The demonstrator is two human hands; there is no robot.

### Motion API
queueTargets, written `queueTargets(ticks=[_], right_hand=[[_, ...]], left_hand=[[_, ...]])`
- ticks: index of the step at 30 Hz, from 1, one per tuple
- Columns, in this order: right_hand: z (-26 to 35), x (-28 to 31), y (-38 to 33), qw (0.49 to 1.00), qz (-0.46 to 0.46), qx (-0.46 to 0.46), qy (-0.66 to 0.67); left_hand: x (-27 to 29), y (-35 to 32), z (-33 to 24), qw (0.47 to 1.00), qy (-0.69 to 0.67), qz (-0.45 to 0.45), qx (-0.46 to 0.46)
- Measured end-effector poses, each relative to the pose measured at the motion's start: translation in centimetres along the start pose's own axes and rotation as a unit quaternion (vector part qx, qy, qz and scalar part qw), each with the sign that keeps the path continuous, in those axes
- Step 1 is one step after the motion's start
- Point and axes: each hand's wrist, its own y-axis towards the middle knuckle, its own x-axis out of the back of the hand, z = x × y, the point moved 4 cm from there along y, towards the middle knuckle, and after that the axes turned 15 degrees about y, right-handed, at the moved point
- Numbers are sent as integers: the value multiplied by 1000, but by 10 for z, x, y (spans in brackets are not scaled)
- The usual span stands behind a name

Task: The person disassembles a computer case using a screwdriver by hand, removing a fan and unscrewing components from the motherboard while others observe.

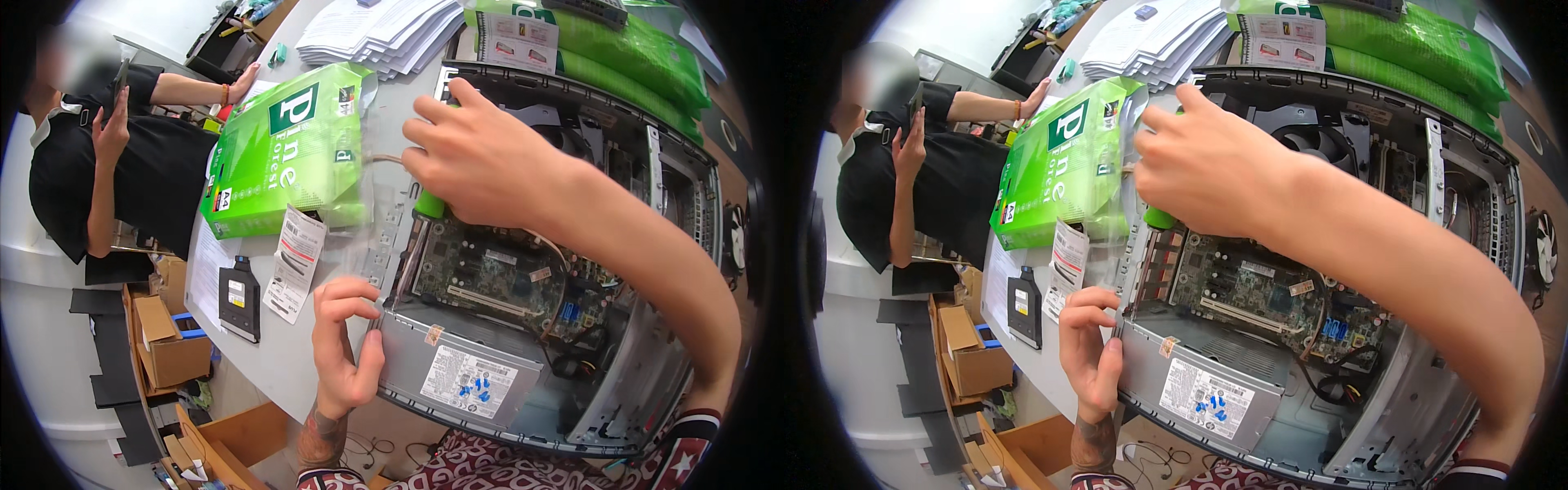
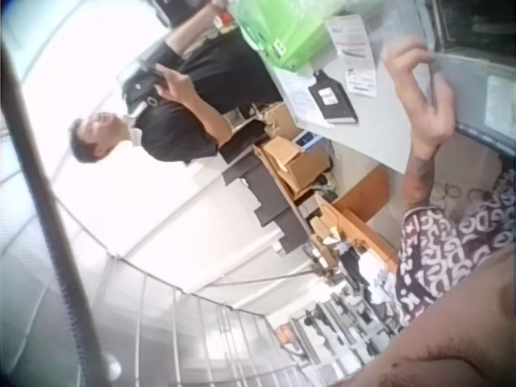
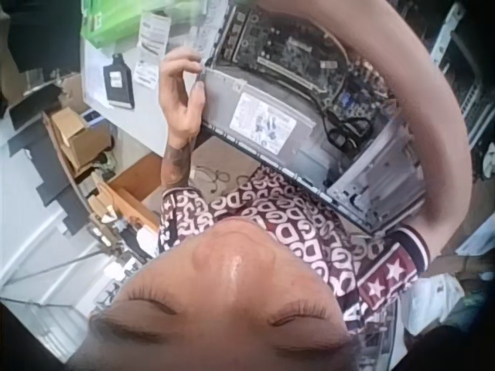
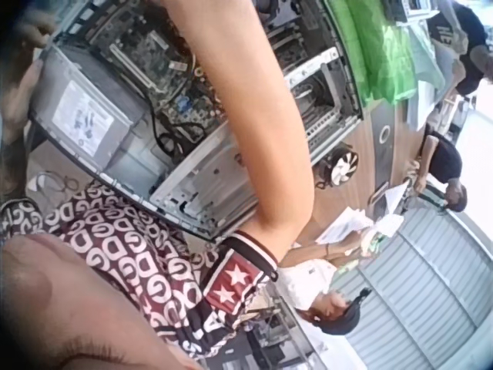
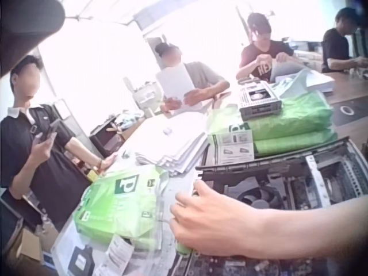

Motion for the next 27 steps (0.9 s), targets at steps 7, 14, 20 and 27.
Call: queueTargets(ticks=[7,14,20,27], right_hand=[[-9,6,13,992,50,58,103],[-16,-8,4,978,30,141,149],[-10,-2,19,988,60,118,74],[-12,2,24,986,108,108,66]], left_hand=[[-3,-2,6,1000,4,4,11],[1,-4,5,999,23,13,28],[3,-5,5,999,14,14,43],[-2,-3,6,999,-2,11,42]])
